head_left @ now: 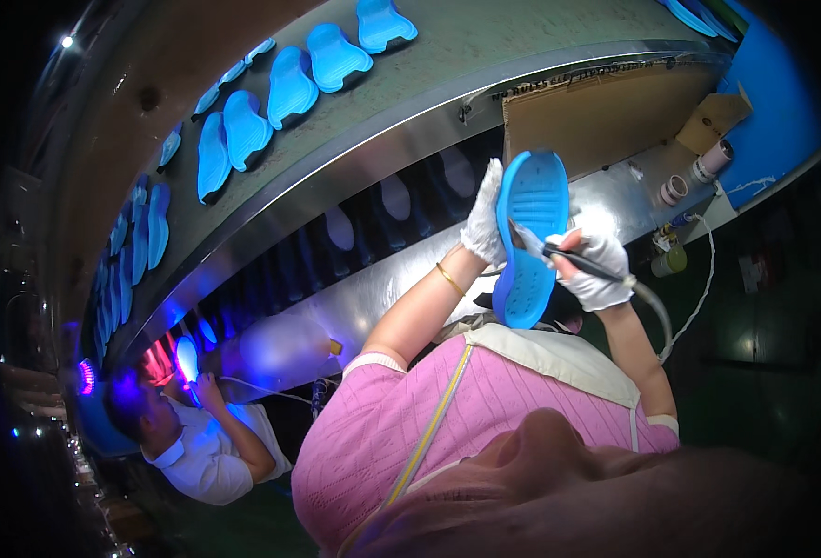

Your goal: The person walks to an assembly line workstation, puts down a cup, and repeatedly takes shoe soles from an upper tray, applies liquid onto them with a handheld brush tool, and places them onto a conveyor.

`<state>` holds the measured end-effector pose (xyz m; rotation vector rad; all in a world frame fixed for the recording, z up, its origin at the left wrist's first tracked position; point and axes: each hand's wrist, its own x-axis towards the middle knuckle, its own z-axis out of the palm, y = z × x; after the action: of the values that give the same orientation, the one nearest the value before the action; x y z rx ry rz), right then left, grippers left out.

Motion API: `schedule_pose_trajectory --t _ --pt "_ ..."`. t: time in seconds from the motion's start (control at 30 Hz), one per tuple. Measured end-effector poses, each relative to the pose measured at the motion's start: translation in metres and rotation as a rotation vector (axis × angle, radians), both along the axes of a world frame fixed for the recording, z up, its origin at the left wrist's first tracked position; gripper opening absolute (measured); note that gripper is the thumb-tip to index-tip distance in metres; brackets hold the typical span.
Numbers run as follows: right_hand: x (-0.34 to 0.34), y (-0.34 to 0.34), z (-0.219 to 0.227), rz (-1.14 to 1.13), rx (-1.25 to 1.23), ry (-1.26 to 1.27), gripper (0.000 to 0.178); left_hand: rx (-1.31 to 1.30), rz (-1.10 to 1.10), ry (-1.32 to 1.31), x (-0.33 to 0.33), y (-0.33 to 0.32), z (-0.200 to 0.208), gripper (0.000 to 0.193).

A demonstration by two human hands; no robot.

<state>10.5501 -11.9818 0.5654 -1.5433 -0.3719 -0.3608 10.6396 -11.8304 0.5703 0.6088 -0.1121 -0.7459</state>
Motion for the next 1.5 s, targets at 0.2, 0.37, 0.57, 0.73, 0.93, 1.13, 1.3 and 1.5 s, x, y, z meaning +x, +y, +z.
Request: schedule_pose_trajectory --t 0.2,0.37,0.57,0.73,0.93,1.13,1.3,1.5 --pt "-0.011 -0.026 -0.014 -0.085 -0.051 -0.008 0.014 0.176 -0.091 -0.188 -0.032 0.014 -0.05 0.075" --pt "-0.007 -0.02 -0.009 0.1 0.307 0.211 0.008 0.2 -0.031 -0.177 -0.024 -0.002 -0.014 0.103" --pt "-0.005 -0.003 -0.001 0.106 0.112 -0.009 0.013 -0.248 0.032 -0.047 -0.008 -0.009 -0.005 0.115" --pt "-0.009 -0.011 0.008 0.006 0.158 0.142 0.011 -0.33 0.106 -0.208 0.003 -0.012 -0.001 0.116" --pt "-0.016 -0.017 0.008 0.271 0.448 0.384 0.016 -0.531 0.052 -0.306 0.018 -0.008 0.007 0.115" --pt "-0.02 -0.008 0.009 0.165 0.24 0.359 0.009 -0.58 -0.073 -0.409 0.026 -0.003 0.013 0.124" --pt "-0.015 -0.017 0.013 0.103 0.529 0.321 0.009 -0.44 -0.115 -0.424 0.035 -0.002 0.022 0.127" --pt "-0.005 -0.027 0.0 0.109 -0.103 0.144 0.014 0.066 -0.26 -0.607 0.036 -0.009 0.039 0.121"
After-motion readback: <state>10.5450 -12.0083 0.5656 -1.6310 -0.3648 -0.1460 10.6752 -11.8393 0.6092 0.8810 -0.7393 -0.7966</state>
